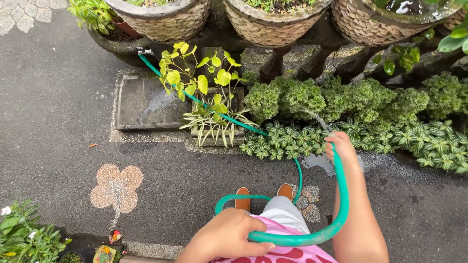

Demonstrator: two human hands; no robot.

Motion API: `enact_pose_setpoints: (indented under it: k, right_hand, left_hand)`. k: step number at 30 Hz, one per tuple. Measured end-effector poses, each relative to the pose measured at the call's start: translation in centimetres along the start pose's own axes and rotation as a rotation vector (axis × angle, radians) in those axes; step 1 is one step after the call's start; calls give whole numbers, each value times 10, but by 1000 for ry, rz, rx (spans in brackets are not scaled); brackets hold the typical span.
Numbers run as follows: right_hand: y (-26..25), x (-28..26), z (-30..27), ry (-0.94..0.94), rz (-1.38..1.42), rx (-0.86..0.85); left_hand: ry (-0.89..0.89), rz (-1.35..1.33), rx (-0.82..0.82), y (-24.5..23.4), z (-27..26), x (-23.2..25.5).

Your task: Watering various potted and ground plants in a garden using a green hose.

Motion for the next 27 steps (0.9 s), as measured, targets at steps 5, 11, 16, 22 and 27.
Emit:
enact_pose_setpoints:
  k: [5,11,16,22,27]
  right_hand:
    - [-25,-15,16,14,-48,43]
    - [74,-21,48,16,-279,-250]
    - [80,-18,61,159,-299,-261]
    - [-46,-33,100,77,-351,-196]
    - [-85,-12,104,202,-149,-95]
  left_hand:
    - [-76,6,-74,7,25,6]
    - [-61,-88,36,-11,36,22]
    - [-32,-180,157,-22,48,35]
    - [-236,-203,71,4,86,37]
    - [-289,-118,-32,0,116,55]
Point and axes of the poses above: each hand's wrist, its own z-axis towards the middle knuckle, its own y-axis out of the palm, x = y × z, the point moved 9 cm from there along z, towards the middle knuckle, and after that the axes turned 7 degrees about z, right-handed, at the moved point
